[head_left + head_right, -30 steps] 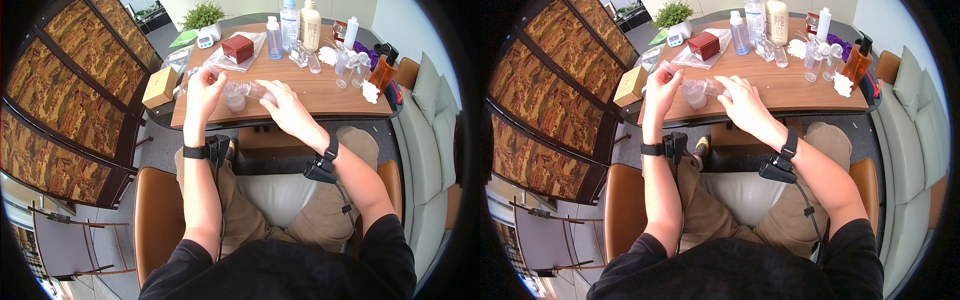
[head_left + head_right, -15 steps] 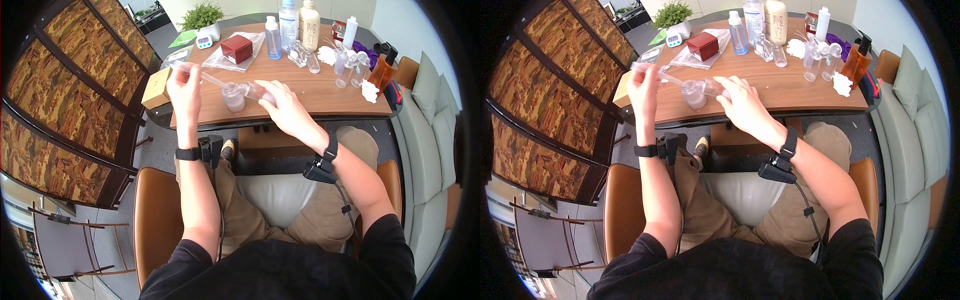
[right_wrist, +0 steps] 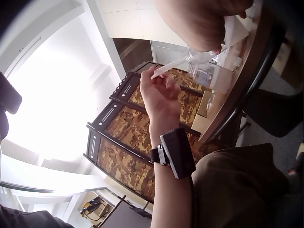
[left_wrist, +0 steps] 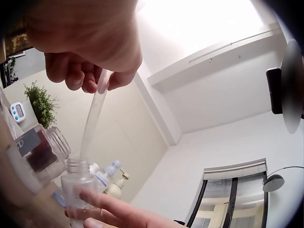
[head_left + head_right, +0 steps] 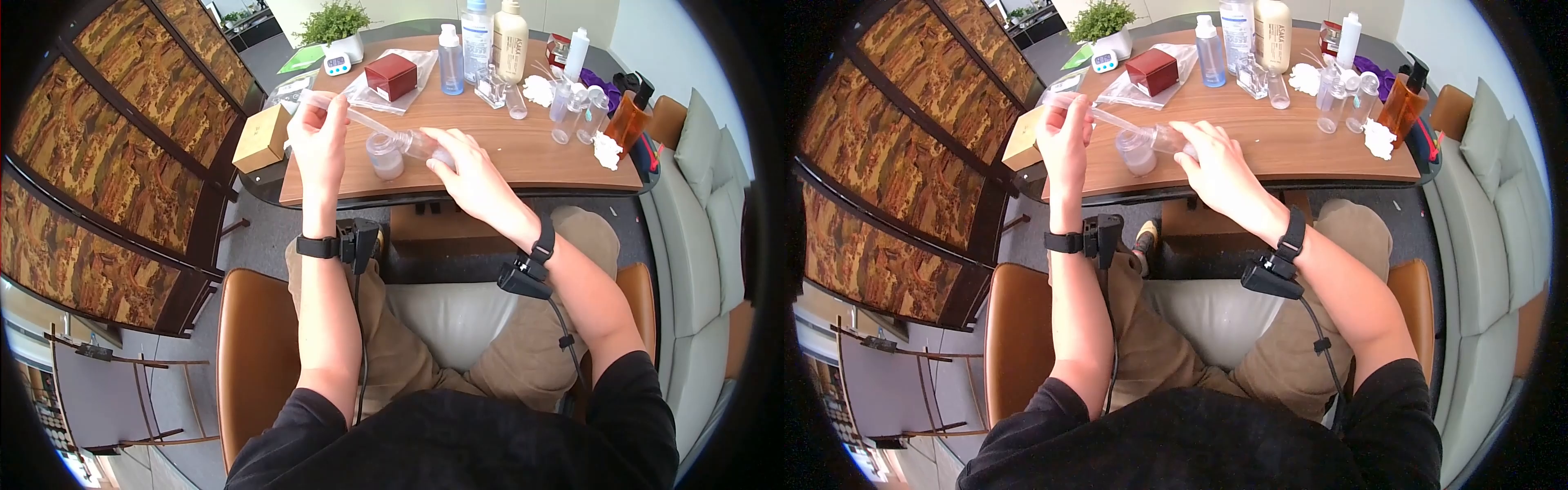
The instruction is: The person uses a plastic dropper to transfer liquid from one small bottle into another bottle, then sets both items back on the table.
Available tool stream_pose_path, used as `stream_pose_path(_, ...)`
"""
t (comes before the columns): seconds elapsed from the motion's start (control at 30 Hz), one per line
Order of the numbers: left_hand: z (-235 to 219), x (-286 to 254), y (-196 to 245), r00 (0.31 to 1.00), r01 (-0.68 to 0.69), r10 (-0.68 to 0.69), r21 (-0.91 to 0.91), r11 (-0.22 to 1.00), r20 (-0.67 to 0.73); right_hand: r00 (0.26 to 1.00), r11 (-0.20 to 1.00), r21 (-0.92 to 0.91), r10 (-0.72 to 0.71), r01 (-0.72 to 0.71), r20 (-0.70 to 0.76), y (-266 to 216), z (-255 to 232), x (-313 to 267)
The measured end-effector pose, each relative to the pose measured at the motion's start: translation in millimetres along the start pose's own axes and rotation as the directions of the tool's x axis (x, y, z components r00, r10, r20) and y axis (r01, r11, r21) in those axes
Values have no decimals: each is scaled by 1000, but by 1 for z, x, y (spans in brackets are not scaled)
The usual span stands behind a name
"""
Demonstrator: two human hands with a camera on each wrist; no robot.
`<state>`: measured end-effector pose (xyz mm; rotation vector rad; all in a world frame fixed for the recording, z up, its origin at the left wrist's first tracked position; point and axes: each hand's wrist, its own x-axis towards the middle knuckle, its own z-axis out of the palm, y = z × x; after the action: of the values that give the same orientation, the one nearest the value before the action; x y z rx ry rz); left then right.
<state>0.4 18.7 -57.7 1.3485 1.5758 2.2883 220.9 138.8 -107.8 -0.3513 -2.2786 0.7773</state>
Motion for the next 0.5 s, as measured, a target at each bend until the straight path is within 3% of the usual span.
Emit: stream_pose_path(0.5, -2, -1, 2, 999, 51, -50, 43, 998, -17, 1000, 1000, 12, 7, -7, 9, -1, -2, 0)
